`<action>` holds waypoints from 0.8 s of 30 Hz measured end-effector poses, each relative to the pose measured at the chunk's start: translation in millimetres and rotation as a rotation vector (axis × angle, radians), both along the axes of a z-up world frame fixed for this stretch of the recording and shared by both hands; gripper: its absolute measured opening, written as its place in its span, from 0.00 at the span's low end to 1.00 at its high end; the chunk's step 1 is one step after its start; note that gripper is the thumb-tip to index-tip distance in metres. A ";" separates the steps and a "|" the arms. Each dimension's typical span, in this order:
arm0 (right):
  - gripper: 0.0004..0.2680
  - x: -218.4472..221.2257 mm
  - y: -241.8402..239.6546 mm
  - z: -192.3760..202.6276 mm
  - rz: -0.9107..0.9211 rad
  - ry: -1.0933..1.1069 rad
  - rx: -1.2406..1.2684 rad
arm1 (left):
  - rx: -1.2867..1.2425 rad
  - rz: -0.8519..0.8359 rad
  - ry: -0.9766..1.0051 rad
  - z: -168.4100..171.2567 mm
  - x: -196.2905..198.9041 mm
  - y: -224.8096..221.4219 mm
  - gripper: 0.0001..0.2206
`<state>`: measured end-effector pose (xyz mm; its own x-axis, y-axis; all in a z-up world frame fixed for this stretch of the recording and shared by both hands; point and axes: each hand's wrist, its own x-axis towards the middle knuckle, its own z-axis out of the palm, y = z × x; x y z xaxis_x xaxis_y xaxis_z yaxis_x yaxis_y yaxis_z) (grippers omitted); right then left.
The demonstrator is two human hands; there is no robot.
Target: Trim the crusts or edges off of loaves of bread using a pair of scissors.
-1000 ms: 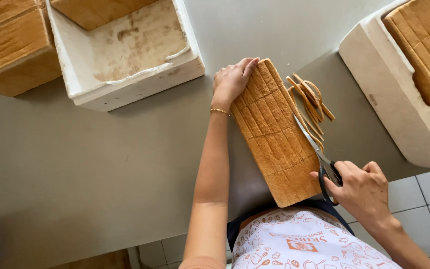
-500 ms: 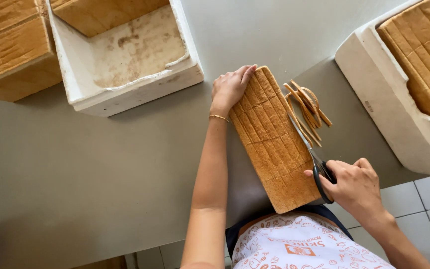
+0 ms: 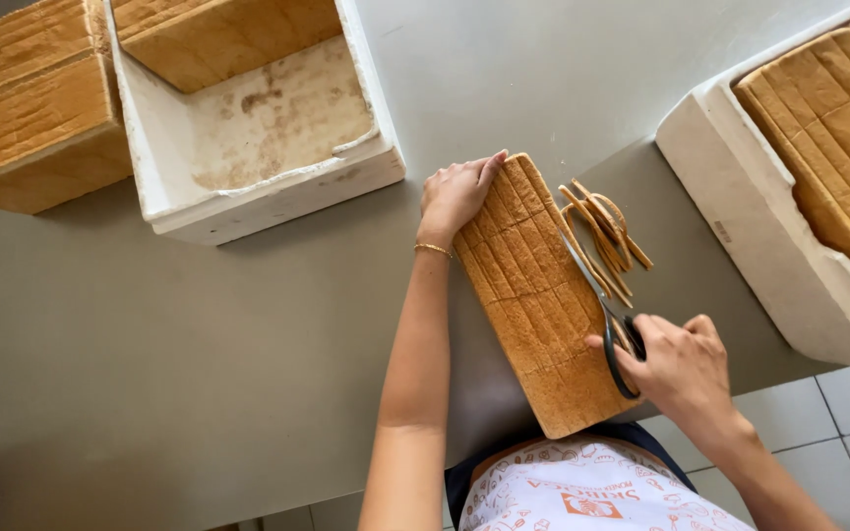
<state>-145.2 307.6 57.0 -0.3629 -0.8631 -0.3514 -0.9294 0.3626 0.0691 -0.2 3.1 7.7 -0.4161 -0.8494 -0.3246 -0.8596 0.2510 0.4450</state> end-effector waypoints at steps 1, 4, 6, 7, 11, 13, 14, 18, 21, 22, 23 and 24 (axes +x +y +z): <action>0.27 0.8 -2.2 -2.1 -0.012 -0.028 -0.035 | -0.013 -0.001 0.007 -1.0 0.4 0.2 0.36; 0.25 -3.8 2.8 -19.9 0.039 0.018 -0.176 | -0.031 0.011 0.036 3.1 2.8 0.4 0.36; 0.24 -3.6 6.9 -20.3 0.089 0.091 -0.274 | -0.025 0.012 0.054 4.7 4.6 2.2 0.35; 0.23 -1.9 6.0 -12.8 0.079 0.071 -0.262 | -0.027 -0.004 0.053 4.5 5.2 2.7 0.36; 0.27 0.0 -17.4 10.0 0.004 0.021 0.004 | -0.036 -0.041 0.053 0.0 4.2 -1.8 0.35; 0.27 0.5 -16.6 4.1 0.022 0.012 -0.069 | -0.035 -0.050 0.062 -2.1 3.4 -2.2 0.35; 0.27 0.5 -18.7 0.8 0.049 0.002 -0.144 | -0.037 -0.050 0.069 -2.6 5.3 -4.0 0.34; 0.23 1.6 3.1 -4.7 0.120 0.091 -0.283 | -0.039 -0.093 0.105 -4.1 6.2 5.1 0.32; 0.24 4.2 0.7 5.5 0.010 0.012 -0.231 | -0.081 -0.120 0.108 -1.9 6.6 14.0 0.33; 0.25 3.0 -4.4 5.6 0.004 0.023 -0.058 | -0.062 -0.105 0.090 -0.9 6.5 16.2 0.33; 0.26 1.9 -9.3 5.4 -0.002 0.034 0.115 | -0.043 -0.091 0.072 -0.3 6.5 18.6 0.33; 0.26 1.9 -6.4 0.3 -0.005 0.034 0.118 | -0.039 -0.093 0.072 -0.7 7.3 20.9 0.33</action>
<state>-143.3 301.2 57.3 -0.3803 -0.8148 -0.4376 -0.9241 0.3543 0.1433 7.1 24.0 7.0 -0.5147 -0.8177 -0.2579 -0.7978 0.3466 0.4933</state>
